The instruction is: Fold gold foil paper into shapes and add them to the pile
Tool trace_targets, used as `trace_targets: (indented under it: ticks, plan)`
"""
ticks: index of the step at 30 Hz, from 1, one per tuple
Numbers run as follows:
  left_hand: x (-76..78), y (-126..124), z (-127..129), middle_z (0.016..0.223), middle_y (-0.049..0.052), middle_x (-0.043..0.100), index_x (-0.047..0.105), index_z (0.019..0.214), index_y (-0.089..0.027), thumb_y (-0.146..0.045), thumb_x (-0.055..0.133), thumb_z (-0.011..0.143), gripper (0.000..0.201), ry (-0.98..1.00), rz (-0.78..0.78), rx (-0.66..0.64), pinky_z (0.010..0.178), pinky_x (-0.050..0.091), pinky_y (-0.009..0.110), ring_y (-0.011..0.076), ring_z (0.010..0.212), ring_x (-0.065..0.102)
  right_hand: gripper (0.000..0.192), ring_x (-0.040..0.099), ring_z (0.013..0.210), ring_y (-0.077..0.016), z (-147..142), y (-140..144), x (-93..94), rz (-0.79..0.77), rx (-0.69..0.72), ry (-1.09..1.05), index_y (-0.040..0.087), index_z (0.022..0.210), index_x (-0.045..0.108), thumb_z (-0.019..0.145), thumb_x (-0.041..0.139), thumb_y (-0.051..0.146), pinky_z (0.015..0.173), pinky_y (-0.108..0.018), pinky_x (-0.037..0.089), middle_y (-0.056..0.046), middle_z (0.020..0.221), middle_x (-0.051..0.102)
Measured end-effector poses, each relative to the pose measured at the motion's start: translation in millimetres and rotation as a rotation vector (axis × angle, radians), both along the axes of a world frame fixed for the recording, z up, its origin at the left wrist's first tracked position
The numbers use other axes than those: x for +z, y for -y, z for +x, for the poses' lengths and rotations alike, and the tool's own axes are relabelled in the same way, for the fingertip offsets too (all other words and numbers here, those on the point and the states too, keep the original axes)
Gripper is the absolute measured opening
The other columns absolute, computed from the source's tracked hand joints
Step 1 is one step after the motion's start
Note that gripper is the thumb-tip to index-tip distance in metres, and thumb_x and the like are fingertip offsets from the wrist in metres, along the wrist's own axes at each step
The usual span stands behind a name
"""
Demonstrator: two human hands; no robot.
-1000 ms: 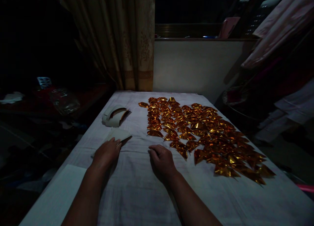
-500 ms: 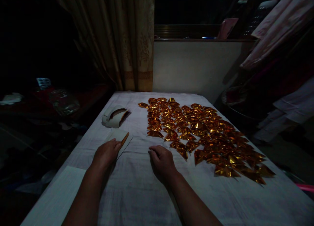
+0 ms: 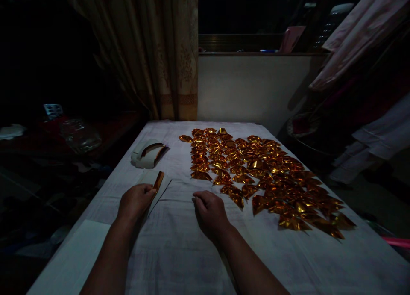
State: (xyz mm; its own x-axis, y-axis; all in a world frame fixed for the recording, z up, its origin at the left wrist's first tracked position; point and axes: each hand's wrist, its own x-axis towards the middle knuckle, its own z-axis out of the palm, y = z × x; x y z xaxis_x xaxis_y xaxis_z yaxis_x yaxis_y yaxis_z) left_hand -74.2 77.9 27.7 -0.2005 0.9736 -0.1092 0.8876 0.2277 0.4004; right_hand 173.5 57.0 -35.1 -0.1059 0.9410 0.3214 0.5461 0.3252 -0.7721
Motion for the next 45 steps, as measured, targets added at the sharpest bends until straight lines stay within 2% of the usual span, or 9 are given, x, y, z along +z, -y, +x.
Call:
trace_targets:
  ticks: [8, 14, 21, 26, 31, 35, 39, 42, 45]
  plan:
    - [8.7, -0.4, 5.4, 0.069, 0.003, 0.070, 0.059, 0.066, -0.023, -0.041, 0.056, 0.081, 0.024, -0.046, -0.038, 0.067, 0.058, 0.038, 0.031, 0.0246, 0.072, 0.068, 0.023, 0.070, 0.089, -0.0195, 0.1, 0.5, 1.2, -0.011, 0.001, 0.019, 0.022, 0.099, 0.076, 0.088, 0.056, 0.020, 0.082, -0.030, 0.052, -0.005, 0.093, 0.076]
    - [8.6, -1.3, 6.1, 0.064, 0.003, 0.066, 0.055, 0.064, -0.023, -0.048, 0.057, 0.084, 0.032, -0.075, -0.067, 0.071, 0.055, 0.034, 0.031, 0.0231, 0.066, 0.065, 0.023, 0.070, 0.089, -0.0200, 0.8, -0.5, -0.5, -0.009, 0.007, 0.030, 0.021, 0.099, 0.076, 0.088, 0.056, 0.020, 0.082, -0.031, 0.052, -0.006, 0.094, 0.076]
    - [8.3, -2.9, 3.3, 0.074, 0.007, 0.071, 0.060, 0.067, -0.022, -0.052, 0.037, 0.095, 0.047, -0.112, -0.082, 0.050, 0.057, 0.037, 0.030, 0.0239, 0.073, 0.067, 0.022, 0.070, 0.088, -0.0195, 0.8, 0.7, 3.0, -0.013, 0.006, 0.029, 0.022, 0.099, 0.076, 0.089, 0.056, 0.020, 0.082, -0.031, 0.051, -0.005, 0.093, 0.076]
    - [12.0, 0.9, 4.4, 0.084, 0.004, 0.073, 0.064, 0.086, -0.023, -0.042, 0.042, 0.094, 0.030, -0.104, -0.051, 0.049, 0.058, 0.037, 0.026, 0.0217, 0.079, 0.068, 0.023, 0.070, 0.087, -0.0192, 0.6, 0.5, 2.5, -0.010, 0.002, 0.032, 0.022, 0.098, 0.076, 0.088, 0.056, 0.020, 0.081, -0.030, 0.052, -0.005, 0.092, 0.076]
    - [29.8, 7.6, 16.4, 0.086, 0.003, 0.074, 0.066, 0.095, -0.025, -0.042, 0.046, 0.092, 0.026, -0.029, 0.083, 0.052, 0.064, 0.041, 0.029, 0.0237, 0.080, 0.068, 0.026, 0.070, 0.090, -0.0197, -0.8, 0.7, -1.4, 0.011, -0.018, -0.046, 0.022, 0.103, 0.075, 0.090, 0.053, 0.022, 0.084, -0.031, 0.053, -0.006, 0.096, 0.076]
    - [37.0, 9.7, 33.3, 0.089, 0.003, 0.074, 0.065, 0.093, -0.025, -0.041, 0.047, 0.090, 0.025, 0.132, 0.159, -0.115, 0.071, 0.046, 0.031, 0.0236, 0.084, 0.068, 0.038, 0.069, 0.094, -0.0198, 3.2, -3.2, 0.4, 0.053, -0.049, -0.107, 0.020, 0.126, 0.065, 0.091, 0.051, 0.024, 0.086, -0.033, 0.055, -0.008, 0.107, 0.073]
    - [27.0, 10.9, 50.2, 0.094, 0.003, 0.075, 0.067, 0.098, -0.024, -0.040, 0.048, 0.089, 0.027, 0.305, 0.115, -0.300, 0.079, 0.050, 0.032, 0.0231, 0.089, 0.068, 0.060, 0.052, 0.130, -0.0263, 16.8, -10.2, 5.6, 0.215, -0.050, 0.061, 0.025, 0.145, 0.050, 0.085, 0.058, 0.023, 0.106, -0.045, 0.045, -0.011, 0.142, 0.055]
    - [11.6, 11.9, 58.3, 0.101, 0.005, 0.076, 0.070, 0.101, -0.023, -0.041, 0.050, 0.089, 0.029, 0.465, 0.071, -0.452, 0.084, 0.052, 0.034, 0.0240, 0.095, 0.068, 0.059, 0.043, 0.138, -0.0298, 31.9, -12.4, 8.4, 0.258, -0.004, 0.225, 0.031, 0.134, 0.061, 0.077, 0.064, 0.015, 0.108, -0.050, 0.041, -0.009, 0.150, 0.048]
    - [-2.8, 12.1, 59.6, 0.105, 0.007, 0.076, 0.072, 0.096, -0.022, -0.036, 0.054, 0.087, 0.025, 0.526, 0.008, -0.567, 0.089, 0.052, 0.037, 0.0254, 0.099, 0.068, 0.036, 0.052, 0.129, -0.0288, 47.6, -10.0, 12.8, 0.245, 0.113, 0.333, 0.032, 0.105, 0.075, 0.077, 0.067, 0.011, 0.104, -0.049, 0.042, -0.006, 0.134, 0.064]
